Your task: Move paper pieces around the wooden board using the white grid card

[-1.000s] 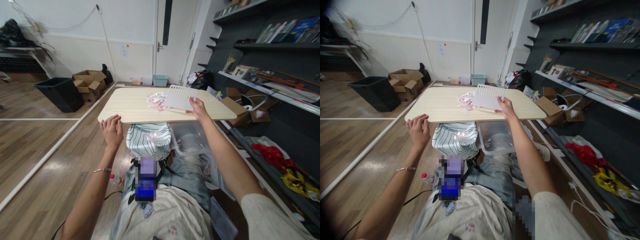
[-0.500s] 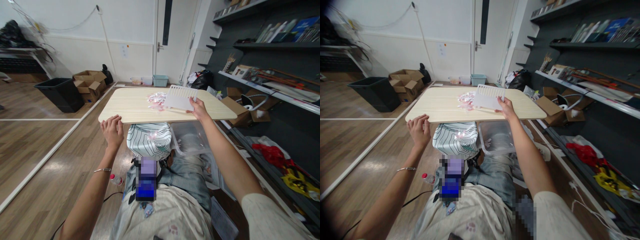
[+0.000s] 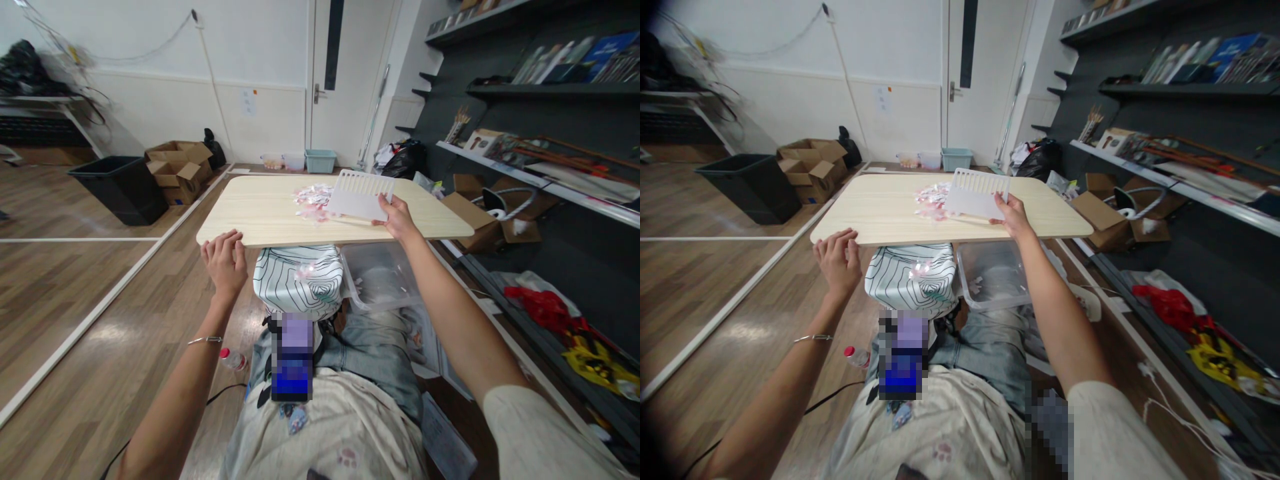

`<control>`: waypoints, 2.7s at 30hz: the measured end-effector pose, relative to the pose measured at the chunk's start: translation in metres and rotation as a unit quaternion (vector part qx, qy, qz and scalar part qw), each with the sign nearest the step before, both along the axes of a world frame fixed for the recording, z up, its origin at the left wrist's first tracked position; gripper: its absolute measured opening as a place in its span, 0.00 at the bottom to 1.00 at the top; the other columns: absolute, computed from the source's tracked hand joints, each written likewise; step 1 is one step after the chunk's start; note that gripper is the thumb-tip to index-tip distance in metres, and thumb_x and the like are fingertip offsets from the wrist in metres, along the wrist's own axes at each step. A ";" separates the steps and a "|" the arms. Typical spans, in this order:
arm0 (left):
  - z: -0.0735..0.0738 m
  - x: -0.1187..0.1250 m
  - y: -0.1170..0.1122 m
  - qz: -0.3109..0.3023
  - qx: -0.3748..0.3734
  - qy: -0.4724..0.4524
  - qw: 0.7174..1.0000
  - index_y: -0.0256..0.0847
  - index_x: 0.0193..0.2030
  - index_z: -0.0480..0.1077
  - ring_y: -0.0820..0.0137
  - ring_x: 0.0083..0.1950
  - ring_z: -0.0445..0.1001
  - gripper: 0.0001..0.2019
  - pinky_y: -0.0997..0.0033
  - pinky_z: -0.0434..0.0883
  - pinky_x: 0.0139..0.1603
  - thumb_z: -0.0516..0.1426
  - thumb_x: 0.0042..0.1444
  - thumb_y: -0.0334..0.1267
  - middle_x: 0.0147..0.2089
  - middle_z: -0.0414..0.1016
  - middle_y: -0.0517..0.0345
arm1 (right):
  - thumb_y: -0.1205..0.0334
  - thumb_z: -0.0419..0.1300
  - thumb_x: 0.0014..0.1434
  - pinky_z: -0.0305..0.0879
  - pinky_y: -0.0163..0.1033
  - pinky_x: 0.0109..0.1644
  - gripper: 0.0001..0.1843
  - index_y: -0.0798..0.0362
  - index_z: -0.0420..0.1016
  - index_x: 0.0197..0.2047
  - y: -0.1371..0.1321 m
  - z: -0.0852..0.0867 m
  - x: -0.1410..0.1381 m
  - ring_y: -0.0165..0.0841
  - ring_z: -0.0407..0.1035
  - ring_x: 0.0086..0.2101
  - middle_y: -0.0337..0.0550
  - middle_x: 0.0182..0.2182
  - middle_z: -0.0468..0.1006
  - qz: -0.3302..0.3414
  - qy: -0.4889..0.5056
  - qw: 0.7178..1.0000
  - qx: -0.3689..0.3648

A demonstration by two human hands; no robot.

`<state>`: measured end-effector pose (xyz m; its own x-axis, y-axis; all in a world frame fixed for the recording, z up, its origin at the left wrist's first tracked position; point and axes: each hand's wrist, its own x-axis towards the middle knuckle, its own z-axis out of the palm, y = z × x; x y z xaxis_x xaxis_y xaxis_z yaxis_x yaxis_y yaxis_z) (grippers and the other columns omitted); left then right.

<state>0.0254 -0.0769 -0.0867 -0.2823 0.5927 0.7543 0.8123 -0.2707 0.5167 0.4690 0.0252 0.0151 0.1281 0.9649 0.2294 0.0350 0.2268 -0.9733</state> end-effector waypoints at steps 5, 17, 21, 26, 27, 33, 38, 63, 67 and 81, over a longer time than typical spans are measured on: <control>0.000 0.000 -0.001 -0.004 -0.003 -0.004 1.000 0.45 0.57 0.81 0.51 0.71 0.75 0.18 0.42 0.54 0.82 0.50 0.79 0.44 0.65 0.85 0.43 | 0.29 0.79 0.55 0.83 0.39 0.30 0.33 0.45 0.78 0.47 0.002 -0.002 0.002 0.44 0.81 0.47 0.44 0.44 0.86 0.009 0.000 1.000 0.007; 0.001 0.000 -0.002 -0.005 -0.006 -0.006 1.000 0.44 0.57 0.81 0.51 0.71 0.75 0.19 0.42 0.54 0.83 0.49 0.78 0.44 0.65 0.85 0.42 | 0.29 0.79 0.54 0.83 0.40 0.31 0.34 0.45 0.77 0.47 0.004 -0.004 0.003 0.44 0.82 0.46 0.44 0.45 0.86 0.007 0.002 1.000 0.010; -0.002 -0.001 0.000 -0.006 0.002 -0.002 1.000 0.44 0.57 0.81 0.52 0.71 0.75 0.19 0.42 0.53 0.83 0.50 0.79 0.44 0.65 0.85 0.43 | 0.28 0.79 0.54 0.83 0.40 0.31 0.34 0.45 0.78 0.48 0.005 -0.006 0.004 0.44 0.82 0.46 0.44 0.46 0.86 0.009 0.004 1.000 0.010; -0.002 -0.001 0.001 -0.013 0.011 -0.007 1.000 0.44 0.57 0.82 0.52 0.71 0.75 0.18 0.42 0.52 0.84 0.50 0.78 0.44 0.65 0.85 0.42 | 0.28 0.79 0.55 0.83 0.39 0.30 0.34 0.45 0.79 0.49 0.006 -0.006 0.005 0.44 0.82 0.47 0.44 0.47 0.87 0.003 0.004 1.000 0.004; -0.002 -0.001 0.001 -0.014 0.008 -0.010 1.000 0.44 0.57 0.82 0.51 0.71 0.75 0.18 0.42 0.51 0.84 0.50 0.78 0.43 0.65 0.85 0.42 | 0.28 0.79 0.54 0.83 0.39 0.30 0.34 0.45 0.79 0.49 0.006 -0.006 0.006 0.45 0.82 0.47 0.44 0.47 0.87 0.004 0.005 1.000 0.004; -0.004 -0.002 0.002 -0.014 0.014 -0.007 1.000 0.44 0.57 0.82 0.51 0.71 0.75 0.18 0.41 0.52 0.84 0.51 0.78 0.44 0.64 0.86 0.42 | 0.28 0.79 0.54 0.82 0.38 0.29 0.35 0.45 0.79 0.49 0.007 -0.006 0.006 0.45 0.81 0.47 0.45 0.46 0.86 0.010 0.008 1.000 0.009; -0.006 -0.003 0.003 -0.010 0.023 0.001 1.000 0.44 0.57 0.82 0.52 0.70 0.76 0.19 0.42 0.53 0.84 0.50 0.79 0.45 0.64 0.86 0.43 | 0.27 0.79 0.53 0.81 0.38 0.29 0.36 0.45 0.79 0.50 0.007 -0.006 0.007 0.45 0.81 0.48 0.46 0.46 0.86 0.007 0.002 1.000 0.008; -0.005 -0.003 0.003 -0.014 0.013 -0.003 1.000 0.45 0.58 0.81 0.51 0.71 0.75 0.18 0.41 0.51 0.84 0.51 0.79 0.44 0.65 0.85 0.42 | 0.27 0.80 0.49 0.80 0.38 0.29 0.37 0.45 0.77 0.47 0.006 -0.006 0.006 0.44 0.79 0.46 0.45 0.45 0.85 0.012 0.010 1.000 0.013; -0.004 -0.002 0.001 -0.010 0.003 -0.005 1.000 0.45 0.58 0.81 0.52 0.72 0.74 0.18 0.41 0.51 0.84 0.51 0.79 0.44 0.65 0.84 0.43 | 0.26 0.79 0.51 0.81 0.39 0.30 0.36 0.44 0.77 0.48 0.005 -0.005 0.005 0.45 0.80 0.48 0.45 0.46 0.85 0.008 0.000 1.000 0.009; -0.003 -0.002 0.000 -0.004 0.006 0.009 1.000 0.45 0.58 0.82 0.52 0.71 0.75 0.19 0.42 0.53 0.84 0.50 0.79 0.44 0.65 0.85 0.44 | 0.24 0.76 0.53 0.78 0.38 0.30 0.36 0.45 0.75 0.47 -0.001 0.001 0.000 0.45 0.78 0.46 0.46 0.44 0.83 0.001 -0.020 1.000 0.006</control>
<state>0.0233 -0.0772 -0.0899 -0.2638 0.5854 0.7666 0.8189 -0.2841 0.4988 0.4689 0.0237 0.0160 0.1159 0.9626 0.2450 0.0729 0.2378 -0.9686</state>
